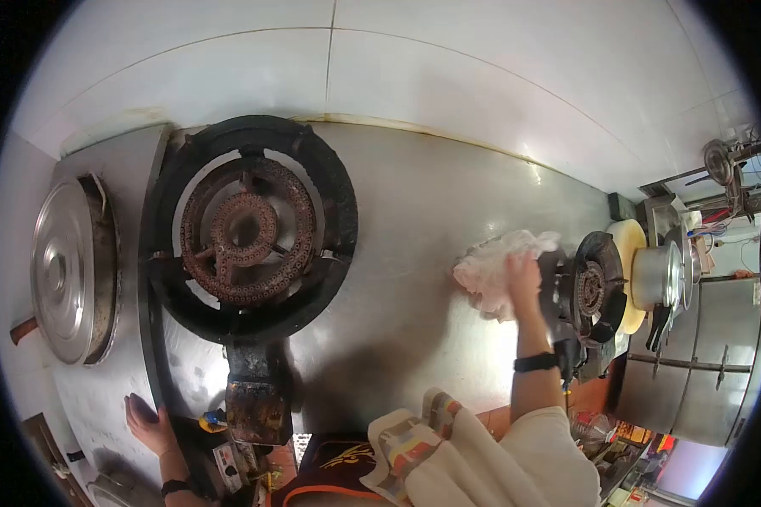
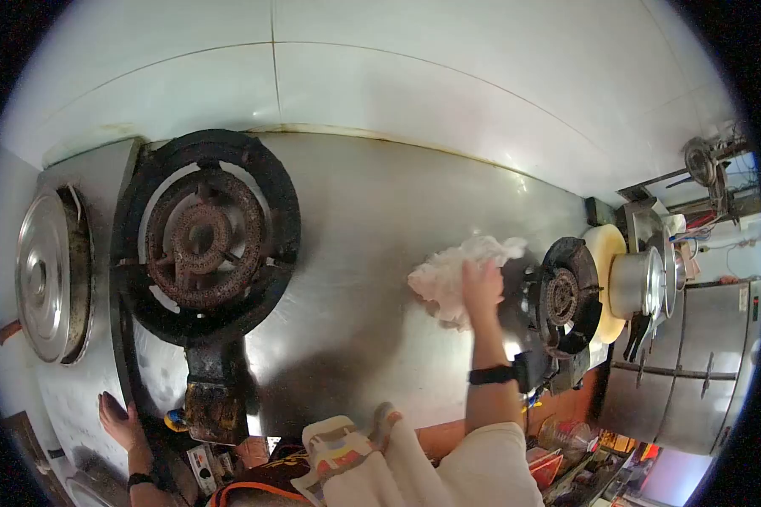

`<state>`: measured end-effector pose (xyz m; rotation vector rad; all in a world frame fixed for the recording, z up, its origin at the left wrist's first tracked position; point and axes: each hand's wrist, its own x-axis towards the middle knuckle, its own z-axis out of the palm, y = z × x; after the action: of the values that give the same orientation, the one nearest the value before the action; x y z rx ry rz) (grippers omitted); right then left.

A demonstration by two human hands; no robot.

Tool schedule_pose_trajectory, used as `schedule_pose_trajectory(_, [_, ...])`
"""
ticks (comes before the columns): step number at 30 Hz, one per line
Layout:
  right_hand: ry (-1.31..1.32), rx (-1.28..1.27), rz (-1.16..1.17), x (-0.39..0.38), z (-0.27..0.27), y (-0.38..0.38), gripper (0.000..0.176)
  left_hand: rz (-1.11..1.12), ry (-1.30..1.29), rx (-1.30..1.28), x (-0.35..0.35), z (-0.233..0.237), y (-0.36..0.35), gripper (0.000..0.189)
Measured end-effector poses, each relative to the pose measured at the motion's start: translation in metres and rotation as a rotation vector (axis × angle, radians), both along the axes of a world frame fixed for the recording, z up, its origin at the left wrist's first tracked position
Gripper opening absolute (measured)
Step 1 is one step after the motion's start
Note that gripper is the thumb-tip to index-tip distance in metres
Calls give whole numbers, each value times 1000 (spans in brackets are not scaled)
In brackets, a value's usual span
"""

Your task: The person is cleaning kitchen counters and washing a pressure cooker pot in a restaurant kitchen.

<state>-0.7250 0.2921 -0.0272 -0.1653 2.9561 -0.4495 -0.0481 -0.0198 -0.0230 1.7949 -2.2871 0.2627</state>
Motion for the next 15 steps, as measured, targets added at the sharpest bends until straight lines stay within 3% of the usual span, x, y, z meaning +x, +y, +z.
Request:
schedule_pose_trajectory(1, [-25, 212, -44, 24, -3, -27, 75, 3, -11, -1, 0, -1, 0, 63])
schedule_pose_trajectory(5, [115, 283, -56, 22, -42, -46, 79, -26, -30, -22, 7, -7, -3, 65])
schedule_pose_trajectory(8, [180, 254, -86, -3, -29, -75, 78, 12, -70, 16, 4, -4, -3, 64])
schedule_pose_trajectory(11, [212, 220, 8, -32, -39, -104, 76, -2, -44, 5, 8, -8, -4, 64])
schedule_pose_trajectory(15, [208, 197, 372, -29, -36, -188, 71, -23, -91, -23, 8, -9, -4, 65])
